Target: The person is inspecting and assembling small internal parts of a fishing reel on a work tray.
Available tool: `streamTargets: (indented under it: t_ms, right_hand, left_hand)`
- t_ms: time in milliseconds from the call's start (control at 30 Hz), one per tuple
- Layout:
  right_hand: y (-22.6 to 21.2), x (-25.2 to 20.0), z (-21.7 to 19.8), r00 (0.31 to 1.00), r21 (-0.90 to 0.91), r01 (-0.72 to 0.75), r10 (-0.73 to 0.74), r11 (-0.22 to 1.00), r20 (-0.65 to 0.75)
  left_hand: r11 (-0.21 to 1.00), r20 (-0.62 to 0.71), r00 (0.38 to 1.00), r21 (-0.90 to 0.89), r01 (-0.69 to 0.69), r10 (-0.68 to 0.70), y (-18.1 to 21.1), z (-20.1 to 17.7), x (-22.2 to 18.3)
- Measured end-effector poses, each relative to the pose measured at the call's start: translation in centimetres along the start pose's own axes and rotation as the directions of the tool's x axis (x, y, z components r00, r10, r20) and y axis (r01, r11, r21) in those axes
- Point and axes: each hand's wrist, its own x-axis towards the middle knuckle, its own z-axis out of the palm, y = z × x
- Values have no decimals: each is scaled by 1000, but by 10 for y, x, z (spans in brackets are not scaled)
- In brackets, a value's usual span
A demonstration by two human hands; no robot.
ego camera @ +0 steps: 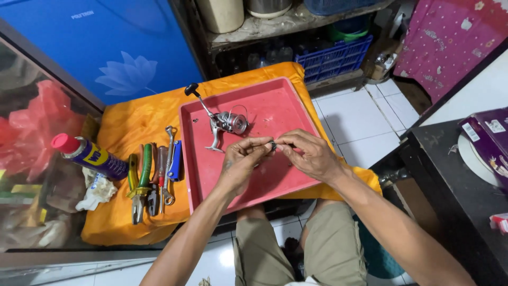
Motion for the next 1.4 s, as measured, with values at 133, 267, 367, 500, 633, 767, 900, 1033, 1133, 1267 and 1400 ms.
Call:
streamTargets:
  t_ms: [133,267,367,500,633,767,900,1033,1133,1267,1400]
  right_hand:
    - [0,1,-2,1000,18,9,-9,1000,23]
    - [0,1,-3,1000,30,24,-24,999,5]
    - [-4,3,-6,999,43,34,-34,999,12]
    - [-7,2,-9,1000,99,8,-11,995,29]
    - [-12,-1,-13,999,123,2,-6,992,33]
    - [-17,-2,-14,999,149,-51,48,988,25]
    - [-10,-2,-12,974,259,-227,223,939,45]
    - [0,-1,-11,960,270,-277,273,922,54]
    - [3,0,-12,956,232,-292,284,928,66]
    - [4,4,-13,945,213,-326,313,921,90]
    - [7,2,-10,936,182,-350,336,919,108]
  left_hand:
    - [1000,-24,1000,-7,2,-2,-8,-1,2]
    - [1000,-30,999,-17,-17,16,-1,4,-6]
    - [999,-38,999,-21,-23,23,0,8,-11]
    - [999,-30,999,-22,-44,44,-1,11,-15]
    - [998,-47,998,-58,-33,30,-4,15,-19]
    - [997,-53,998,-63,-34,31,-16,14,-17]
    - [997,-57,997,-64,-48,44,-20,13,-11]
    - [997,-52,998,-71,-23,19,-18,12,-6]
    - [996,-29,1000,-84,-14,11,-21,10,-1]
    - [994,-6,1000,-108,7,-8,-21,8,1]
    - [992,13,1000,-124,3,-1,-24,6,1]
